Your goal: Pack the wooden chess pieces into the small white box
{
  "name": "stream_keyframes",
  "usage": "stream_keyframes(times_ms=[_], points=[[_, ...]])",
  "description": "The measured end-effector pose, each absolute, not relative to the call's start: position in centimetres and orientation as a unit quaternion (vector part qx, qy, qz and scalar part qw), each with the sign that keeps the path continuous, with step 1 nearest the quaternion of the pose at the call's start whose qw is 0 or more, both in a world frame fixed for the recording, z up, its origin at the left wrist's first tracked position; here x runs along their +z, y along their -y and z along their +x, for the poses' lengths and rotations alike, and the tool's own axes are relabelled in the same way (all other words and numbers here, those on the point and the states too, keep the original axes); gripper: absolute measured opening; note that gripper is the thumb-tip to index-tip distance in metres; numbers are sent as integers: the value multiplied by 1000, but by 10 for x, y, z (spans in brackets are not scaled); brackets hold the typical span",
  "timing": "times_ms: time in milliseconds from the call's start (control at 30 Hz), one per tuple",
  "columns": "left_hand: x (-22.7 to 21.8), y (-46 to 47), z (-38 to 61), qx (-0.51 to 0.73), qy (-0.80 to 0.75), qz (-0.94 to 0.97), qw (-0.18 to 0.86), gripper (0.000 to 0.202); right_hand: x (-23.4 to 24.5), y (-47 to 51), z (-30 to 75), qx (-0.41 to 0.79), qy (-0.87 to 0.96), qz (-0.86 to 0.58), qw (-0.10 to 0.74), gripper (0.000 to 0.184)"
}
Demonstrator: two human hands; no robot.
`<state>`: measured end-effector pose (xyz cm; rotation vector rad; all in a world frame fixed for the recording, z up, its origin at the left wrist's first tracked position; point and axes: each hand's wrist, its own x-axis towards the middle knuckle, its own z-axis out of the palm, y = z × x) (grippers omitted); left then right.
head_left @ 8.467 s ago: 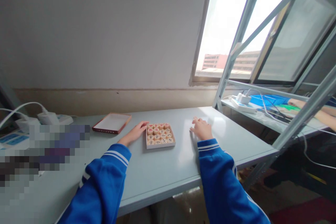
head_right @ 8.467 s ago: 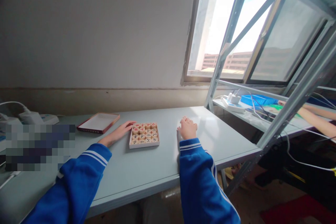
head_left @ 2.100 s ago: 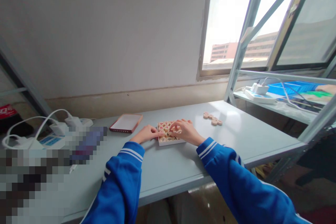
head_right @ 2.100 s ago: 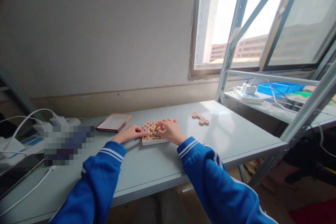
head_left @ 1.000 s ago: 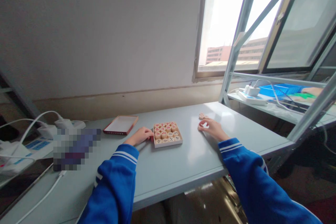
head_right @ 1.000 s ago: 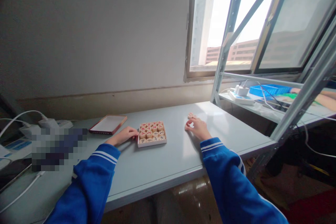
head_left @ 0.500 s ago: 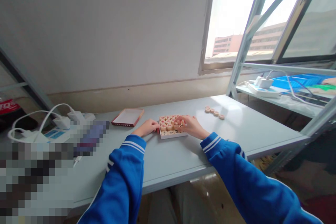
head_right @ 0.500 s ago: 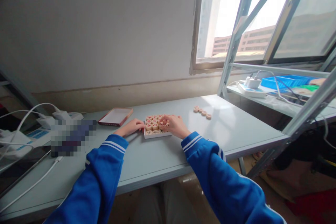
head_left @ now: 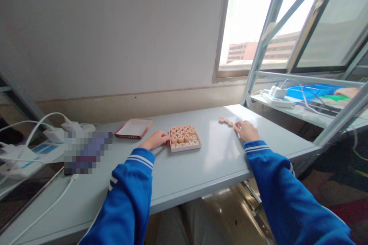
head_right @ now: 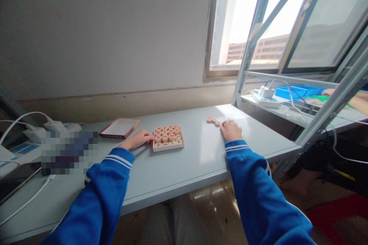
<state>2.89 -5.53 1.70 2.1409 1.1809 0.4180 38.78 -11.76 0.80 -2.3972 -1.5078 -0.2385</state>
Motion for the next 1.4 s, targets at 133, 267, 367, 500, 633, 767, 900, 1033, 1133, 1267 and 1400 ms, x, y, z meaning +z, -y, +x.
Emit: stream_keyframes(times_ms=[133,267,367,500,633,767,900,1033,1133,1267,1400], points=[[16,54,29,161,-454,816,321,32,2,116,383,-27,586,-778,227,23],[16,54,28,163,-451,819,316,32,5,117,338,-6,709,-621,334,21],[16,54,28,162,-451,820,312,30,12,119,298,20,758,-562,332,24],[15,53,27,161,-444,824,314,31,17,118,271,21,769,-569,290,22],[14,52,27,156,-446,822,317,31,15,116,269,18,773,-568,282,25],[15,52,28,160,-452,817,320,30,12,116,269,12,774,-566,284,28],[16,53,28,158,-449,819,318,29,12,117,267,9,772,-568,285,29],[15,53,28,163,-451,821,310,30,15,112,280,-5,753,-588,296,26],[15,54,29,161,-456,818,310,31,11,99,309,-93,677,-670,290,29],[17,56,30,160,-456,820,306,30,-3,78,355,-112,623,-735,243,48],[19,58,30,160,-461,817,307,30,-13,65,377,-53,678,-701,215,40]])
